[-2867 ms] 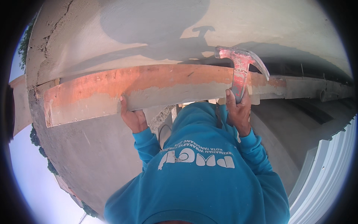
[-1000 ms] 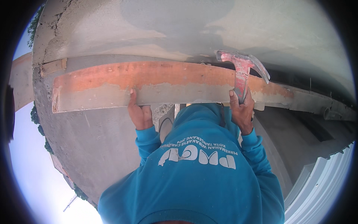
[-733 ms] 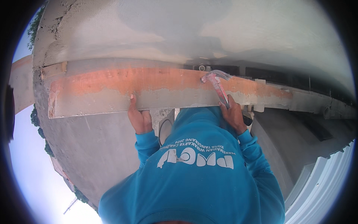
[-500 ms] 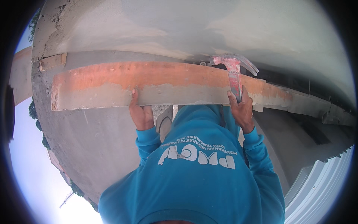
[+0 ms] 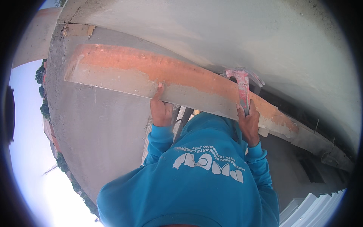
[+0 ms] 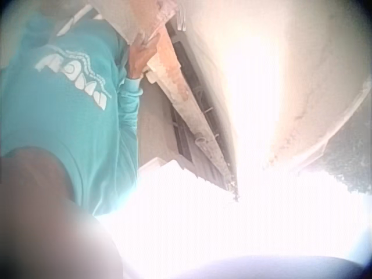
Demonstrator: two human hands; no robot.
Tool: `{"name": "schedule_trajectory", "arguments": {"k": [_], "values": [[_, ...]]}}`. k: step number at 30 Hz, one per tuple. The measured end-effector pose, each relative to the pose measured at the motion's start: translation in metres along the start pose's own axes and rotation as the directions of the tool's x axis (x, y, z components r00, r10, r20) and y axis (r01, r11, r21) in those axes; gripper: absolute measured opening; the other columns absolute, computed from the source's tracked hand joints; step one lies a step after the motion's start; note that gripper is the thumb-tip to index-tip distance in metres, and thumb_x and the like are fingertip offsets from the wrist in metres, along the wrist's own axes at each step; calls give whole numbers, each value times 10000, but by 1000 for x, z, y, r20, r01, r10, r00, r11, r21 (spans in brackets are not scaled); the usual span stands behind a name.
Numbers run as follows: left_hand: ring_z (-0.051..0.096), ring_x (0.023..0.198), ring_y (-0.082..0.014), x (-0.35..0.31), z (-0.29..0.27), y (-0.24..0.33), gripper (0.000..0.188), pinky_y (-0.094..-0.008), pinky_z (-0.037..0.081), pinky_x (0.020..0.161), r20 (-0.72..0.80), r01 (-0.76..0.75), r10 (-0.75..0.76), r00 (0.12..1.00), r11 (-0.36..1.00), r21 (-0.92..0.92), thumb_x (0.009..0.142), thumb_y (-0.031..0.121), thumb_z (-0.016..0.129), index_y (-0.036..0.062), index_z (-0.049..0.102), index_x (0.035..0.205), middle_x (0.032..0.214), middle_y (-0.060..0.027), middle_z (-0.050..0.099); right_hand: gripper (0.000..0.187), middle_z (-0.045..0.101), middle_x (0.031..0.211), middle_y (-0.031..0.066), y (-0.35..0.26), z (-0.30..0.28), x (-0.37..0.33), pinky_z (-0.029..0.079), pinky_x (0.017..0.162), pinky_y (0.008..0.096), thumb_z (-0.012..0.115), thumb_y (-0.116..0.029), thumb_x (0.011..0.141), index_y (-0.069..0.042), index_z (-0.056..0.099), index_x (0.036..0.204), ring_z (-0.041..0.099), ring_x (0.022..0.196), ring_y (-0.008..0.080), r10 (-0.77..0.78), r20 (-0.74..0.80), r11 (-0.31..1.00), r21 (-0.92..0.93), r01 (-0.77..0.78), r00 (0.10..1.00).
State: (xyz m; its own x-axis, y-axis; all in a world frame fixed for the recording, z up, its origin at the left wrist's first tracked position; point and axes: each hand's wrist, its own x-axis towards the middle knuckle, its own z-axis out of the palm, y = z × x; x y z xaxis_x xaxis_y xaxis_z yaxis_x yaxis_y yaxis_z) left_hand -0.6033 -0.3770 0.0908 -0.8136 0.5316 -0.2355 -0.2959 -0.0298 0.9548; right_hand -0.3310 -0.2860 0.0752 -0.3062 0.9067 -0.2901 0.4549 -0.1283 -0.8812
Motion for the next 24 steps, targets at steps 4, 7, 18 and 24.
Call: {"name": "schedule_trajectory", "arguments": {"k": [4,7,18,24], "values": [[604,1008,-184,-6,15,25,274,-296,487,880,-18,138,-141,990,984,-115,965,178,602,-53,613,1113,1088,-124,638,280,545,755,50,-54,14,11,433,582,287,576,-249,982,3,541,1098,508,662,110,-120,53,974,199,107,991],[627,983,-203,-10,30,39,258,-315,499,863,-101,186,-231,968,924,-333,967,168,597,-66,622,1073,1039,-122,659,280,544,744,50,-100,28,15,425,564,280,554,-249,991,-8,503,1123,530,653,106,-235,39,931,298,213,971],[608,1021,-211,-6,16,19,403,-359,503,884,-8,93,-101,995,943,-321,890,93,703,-31,523,1229,1132,-107,615,311,587,794,114,-125,49,35,459,573,330,517,-212,1002,44,443,1163,574,632,169,-211,320,969,190,156,924],[613,1017,-212,-8,16,24,381,-360,512,879,-30,180,-209,977,898,-402,894,75,688,-42,529,1219,1133,-122,618,263,585,790,138,-136,56,21,450,577,379,527,-187,990,31,442,1109,586,628,208,-364,-81,657,684,317,928]]}}
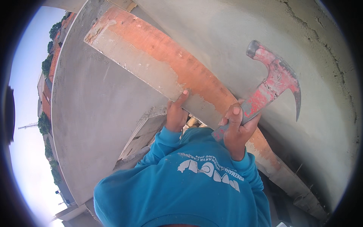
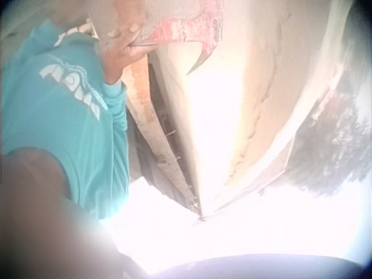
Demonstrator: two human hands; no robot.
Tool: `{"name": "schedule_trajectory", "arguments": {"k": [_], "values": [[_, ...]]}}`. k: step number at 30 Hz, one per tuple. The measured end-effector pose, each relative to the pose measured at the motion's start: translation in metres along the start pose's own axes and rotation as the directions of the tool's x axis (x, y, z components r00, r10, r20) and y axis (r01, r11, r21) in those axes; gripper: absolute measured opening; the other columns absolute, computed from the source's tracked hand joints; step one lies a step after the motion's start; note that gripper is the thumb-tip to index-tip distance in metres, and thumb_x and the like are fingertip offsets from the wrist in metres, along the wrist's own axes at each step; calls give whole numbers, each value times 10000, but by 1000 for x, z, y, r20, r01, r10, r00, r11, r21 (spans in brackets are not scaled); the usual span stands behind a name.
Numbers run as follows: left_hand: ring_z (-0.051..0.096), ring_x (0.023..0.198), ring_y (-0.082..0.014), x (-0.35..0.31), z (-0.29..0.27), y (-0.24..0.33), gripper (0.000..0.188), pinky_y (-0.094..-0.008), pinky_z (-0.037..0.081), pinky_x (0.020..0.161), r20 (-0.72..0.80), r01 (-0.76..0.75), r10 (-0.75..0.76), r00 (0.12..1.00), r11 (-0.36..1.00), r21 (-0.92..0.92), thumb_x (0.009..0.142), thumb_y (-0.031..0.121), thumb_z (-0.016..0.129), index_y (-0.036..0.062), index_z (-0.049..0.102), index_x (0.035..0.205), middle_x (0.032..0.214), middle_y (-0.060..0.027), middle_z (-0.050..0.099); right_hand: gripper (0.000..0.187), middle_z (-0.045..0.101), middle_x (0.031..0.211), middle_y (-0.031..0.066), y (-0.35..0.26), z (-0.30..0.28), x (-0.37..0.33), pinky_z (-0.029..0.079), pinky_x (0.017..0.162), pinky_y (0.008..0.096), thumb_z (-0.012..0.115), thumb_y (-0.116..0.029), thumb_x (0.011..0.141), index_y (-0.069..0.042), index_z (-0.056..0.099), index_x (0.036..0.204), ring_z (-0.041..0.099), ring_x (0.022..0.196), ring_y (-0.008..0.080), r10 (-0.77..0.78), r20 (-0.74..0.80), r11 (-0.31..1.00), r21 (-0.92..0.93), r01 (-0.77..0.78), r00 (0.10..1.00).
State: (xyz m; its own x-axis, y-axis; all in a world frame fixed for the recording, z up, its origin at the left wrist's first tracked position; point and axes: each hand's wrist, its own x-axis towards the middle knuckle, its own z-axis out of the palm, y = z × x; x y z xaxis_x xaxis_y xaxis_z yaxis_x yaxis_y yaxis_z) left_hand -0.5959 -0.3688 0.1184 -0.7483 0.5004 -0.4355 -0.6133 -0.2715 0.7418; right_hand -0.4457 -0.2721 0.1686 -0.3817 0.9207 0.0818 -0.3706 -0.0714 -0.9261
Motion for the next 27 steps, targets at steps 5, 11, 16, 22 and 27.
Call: {"name": "schedule_trajectory", "arguments": {"k": [5,11,16,22,27], "values": [[616,1035,-242,2,-2,2,341,-396,529,884,27,-23,22,999,999,23,918,68,645,-27,506,1214,1146,-123,595,236,564,733,119,48,-1,-7,426,532,325,533,-184,989,12,441,1082,565,596,162,187,273,791,-612,20,944],[621,1036,-232,4,-21,-6,325,-376,515,896,52,-74,70,996,995,71,913,71,652,-29,539,1201,1133,-125,620,243,597,764,138,15,11,-7,437,544,339,530,-185,989,21,453,1091,587,636,174,184,56,926,-345,-154,981],[626,1028,-243,-2,-5,7,308,-393,513,904,31,20,-21,999,1000,14,918,44,631,-20,540,1204,1106,-122,626,249,601,788,157,65,3,-22,451,575,367,541,-171,978,30,468,1104,598,652,227,120,147,844,-536,-23,982],[627,997,-203,10,-22,1,344,-350,512,875,-23,10,-11,1000,998,-56,886,85,703,-14,567,1186,1109,-105,641,268,596,795,178,49,15,-12,459,619,401,553,-138,957,35,474,1147,601,675,293,216,213,784,-620,-39,953],[632,980,-201,2,-15,-2,366,-365,523,866,31,-3,4,1000,999,-38,878,77,710,-14,553,1196,1093,-101,639,281,603,807,142,38,5,-24,458,596,357,543,-139,968,47,460,1161,596,678,216,132,103,851,-522,-59,986]]}}
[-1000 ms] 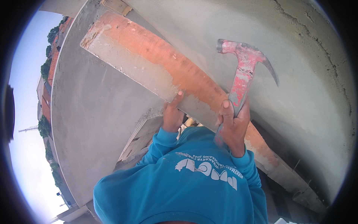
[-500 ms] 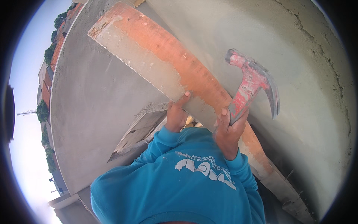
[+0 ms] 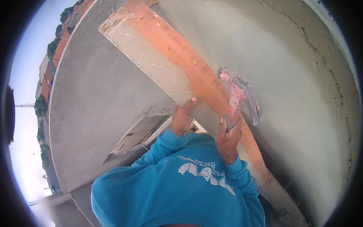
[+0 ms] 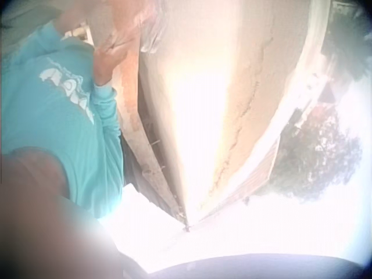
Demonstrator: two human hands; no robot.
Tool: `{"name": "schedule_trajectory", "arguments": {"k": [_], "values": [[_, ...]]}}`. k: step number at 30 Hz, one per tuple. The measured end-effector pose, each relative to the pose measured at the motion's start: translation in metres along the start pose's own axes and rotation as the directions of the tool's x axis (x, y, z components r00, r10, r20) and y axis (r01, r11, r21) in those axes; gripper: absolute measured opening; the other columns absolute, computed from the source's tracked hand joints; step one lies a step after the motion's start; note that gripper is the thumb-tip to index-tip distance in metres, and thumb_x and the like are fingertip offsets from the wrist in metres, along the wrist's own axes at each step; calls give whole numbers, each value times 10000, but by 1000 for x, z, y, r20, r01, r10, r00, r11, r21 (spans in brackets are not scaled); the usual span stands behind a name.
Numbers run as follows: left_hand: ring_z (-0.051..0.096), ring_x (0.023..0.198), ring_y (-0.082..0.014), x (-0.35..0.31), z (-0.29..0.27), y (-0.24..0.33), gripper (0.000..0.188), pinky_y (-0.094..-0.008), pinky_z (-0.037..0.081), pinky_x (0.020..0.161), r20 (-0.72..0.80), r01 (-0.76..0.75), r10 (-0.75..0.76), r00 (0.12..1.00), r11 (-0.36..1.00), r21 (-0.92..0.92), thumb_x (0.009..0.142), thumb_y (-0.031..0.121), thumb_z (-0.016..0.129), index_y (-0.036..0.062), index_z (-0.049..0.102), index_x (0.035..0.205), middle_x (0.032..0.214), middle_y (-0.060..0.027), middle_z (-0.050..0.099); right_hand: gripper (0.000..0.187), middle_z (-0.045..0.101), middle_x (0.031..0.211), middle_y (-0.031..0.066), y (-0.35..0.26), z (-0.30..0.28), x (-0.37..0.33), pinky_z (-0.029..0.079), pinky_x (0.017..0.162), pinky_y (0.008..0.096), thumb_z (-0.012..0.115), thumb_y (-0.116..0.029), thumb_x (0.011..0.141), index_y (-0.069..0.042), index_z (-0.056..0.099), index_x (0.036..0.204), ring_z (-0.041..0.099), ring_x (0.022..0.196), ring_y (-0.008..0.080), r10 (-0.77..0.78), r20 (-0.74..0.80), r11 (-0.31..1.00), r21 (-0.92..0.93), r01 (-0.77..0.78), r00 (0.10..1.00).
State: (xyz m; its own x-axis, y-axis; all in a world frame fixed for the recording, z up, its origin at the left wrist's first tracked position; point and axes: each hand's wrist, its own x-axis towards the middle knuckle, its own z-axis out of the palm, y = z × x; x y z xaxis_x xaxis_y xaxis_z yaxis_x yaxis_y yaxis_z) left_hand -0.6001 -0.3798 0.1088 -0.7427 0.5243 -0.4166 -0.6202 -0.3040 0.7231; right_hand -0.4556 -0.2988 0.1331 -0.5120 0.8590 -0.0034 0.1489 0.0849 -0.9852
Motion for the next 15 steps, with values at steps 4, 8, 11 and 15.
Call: {"name": "schedule_trajectory", "arguments": {"k": [4,8,11,15], "values": [[623,1020,-239,-5,0,3,368,-393,528,900,66,4,-3,998,1000,-16,909,37,651,-21,501,1240,1126,-125,607,304,594,821,101,-1,-12,-19,456,582,316,532,-153,982,53,437,1185,571,686,141,-20,-63,983,180,31,998],[627,1012,-237,-9,3,3,336,-388,534,880,19,42,-42,999,999,-2,908,38,651,-22,522,1212,1118,-126,612,308,559,796,75,24,-4,-27,431,548,279,546,-173,986,27,428,1188,529,645,113,-33,-140,966,249,68,990],[628,998,-230,-11,-4,7,313,-380,536,859,68,62,-68,995,994,90,906,38,653,-14,533,1190,1101,-118,615,279,559,770,93,31,5,-9,424,537,296,558,-172,982,19,450,1155,534,639,121,-206,68,968,-134,213,976],[627,985,-221,-10,-14,4,317,-378,537,856,57,34,-39,998,997,71,903,30,653,-8,525,1191,1086,-111,613,256,581,764,156,6,2,-9,449,579,359,569,-154,971,38,474,1112,571,667,180,-144,141,977,-135,163,980]]}}
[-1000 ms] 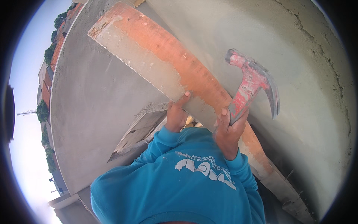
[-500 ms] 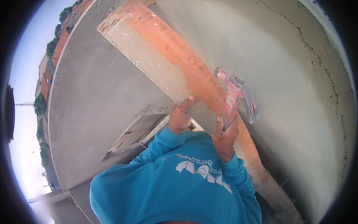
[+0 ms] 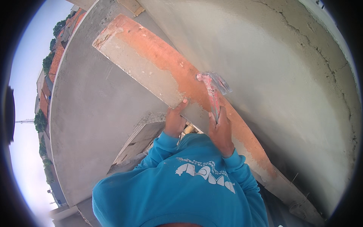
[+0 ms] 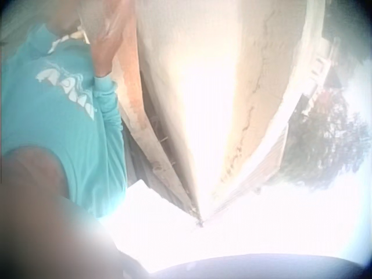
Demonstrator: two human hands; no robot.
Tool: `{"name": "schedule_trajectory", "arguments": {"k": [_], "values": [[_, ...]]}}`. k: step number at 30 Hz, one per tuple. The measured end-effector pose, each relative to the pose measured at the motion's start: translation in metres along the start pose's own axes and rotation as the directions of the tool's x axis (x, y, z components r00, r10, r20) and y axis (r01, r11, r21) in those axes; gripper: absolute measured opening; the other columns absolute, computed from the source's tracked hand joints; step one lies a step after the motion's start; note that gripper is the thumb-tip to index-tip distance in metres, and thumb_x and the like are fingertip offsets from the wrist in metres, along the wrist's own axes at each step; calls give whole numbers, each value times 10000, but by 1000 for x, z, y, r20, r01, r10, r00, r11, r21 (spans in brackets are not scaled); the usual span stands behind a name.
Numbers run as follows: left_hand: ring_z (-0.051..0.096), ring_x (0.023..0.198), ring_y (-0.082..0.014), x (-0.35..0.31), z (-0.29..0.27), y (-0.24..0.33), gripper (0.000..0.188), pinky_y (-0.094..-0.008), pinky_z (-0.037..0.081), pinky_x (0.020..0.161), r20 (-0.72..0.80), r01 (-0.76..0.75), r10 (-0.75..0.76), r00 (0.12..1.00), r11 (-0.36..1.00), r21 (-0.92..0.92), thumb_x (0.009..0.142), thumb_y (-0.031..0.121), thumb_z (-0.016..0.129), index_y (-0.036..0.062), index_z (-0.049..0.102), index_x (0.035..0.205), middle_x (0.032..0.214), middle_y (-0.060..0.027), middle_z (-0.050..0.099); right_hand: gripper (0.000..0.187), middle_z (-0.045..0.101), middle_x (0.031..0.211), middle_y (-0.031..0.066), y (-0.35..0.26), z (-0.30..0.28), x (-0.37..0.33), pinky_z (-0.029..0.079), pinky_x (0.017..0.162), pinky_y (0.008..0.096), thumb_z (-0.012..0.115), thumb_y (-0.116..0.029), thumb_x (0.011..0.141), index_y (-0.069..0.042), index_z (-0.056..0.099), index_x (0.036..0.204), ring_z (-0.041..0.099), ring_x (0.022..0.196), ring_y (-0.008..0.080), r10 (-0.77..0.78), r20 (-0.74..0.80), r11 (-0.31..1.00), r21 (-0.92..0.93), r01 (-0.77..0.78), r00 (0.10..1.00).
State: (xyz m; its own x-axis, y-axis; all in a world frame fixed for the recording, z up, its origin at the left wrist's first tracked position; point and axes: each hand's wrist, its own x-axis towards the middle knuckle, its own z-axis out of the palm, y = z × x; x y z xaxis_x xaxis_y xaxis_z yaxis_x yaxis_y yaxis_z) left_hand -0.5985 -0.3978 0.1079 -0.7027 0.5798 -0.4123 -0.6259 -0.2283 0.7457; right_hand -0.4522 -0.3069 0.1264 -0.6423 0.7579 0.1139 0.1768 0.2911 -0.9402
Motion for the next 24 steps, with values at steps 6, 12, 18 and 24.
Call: {"name": "schedule_trajectory", "arguments": {"k": [6,12,18,24], "values": [[623,1006,-234,-5,14,1,347,-385,535,865,-43,-29,26,999,996,-89,903,20,644,-18,506,1219,1087,-113,610,282,596,814,207,-1,-10,-17,471,642,391,581,-138,955,65,477,1121,592,695,296,125,-230,965,254,-64,965],[614,1038,-239,-12,15,7,334,-386,532,879,7,-27,28,1000,994,-103,910,40,642,-26,516,1212,1104,-116,611,281,623,862,197,18,-3,12,481,667,376,593,-157,952,21,495,1146,606,729,317,1,84,989,-149,12,996],[627,1015,-214,-12,11,-6,363,-386,518,898,10,-15,16,1000,998,-67,904,94,678,-33,558,1222,1114,-124,651,291,641,839,187,0,-23,21,479,677,391,606,-190,942,25,554,1132,635,749,292,135,-68,982,-126,-142,989],[622,1027,-211,-16,9,-7,395,-399,510,911,47,12,-9,999,998,-62,903,155,697,-24,566,1231,1128,-122,651,352,637,1136,155,24,-38,50,451,895,352,577,-232,978,24,560,1219,583,1035,192,70,-134,996,62,-62,989]]}}
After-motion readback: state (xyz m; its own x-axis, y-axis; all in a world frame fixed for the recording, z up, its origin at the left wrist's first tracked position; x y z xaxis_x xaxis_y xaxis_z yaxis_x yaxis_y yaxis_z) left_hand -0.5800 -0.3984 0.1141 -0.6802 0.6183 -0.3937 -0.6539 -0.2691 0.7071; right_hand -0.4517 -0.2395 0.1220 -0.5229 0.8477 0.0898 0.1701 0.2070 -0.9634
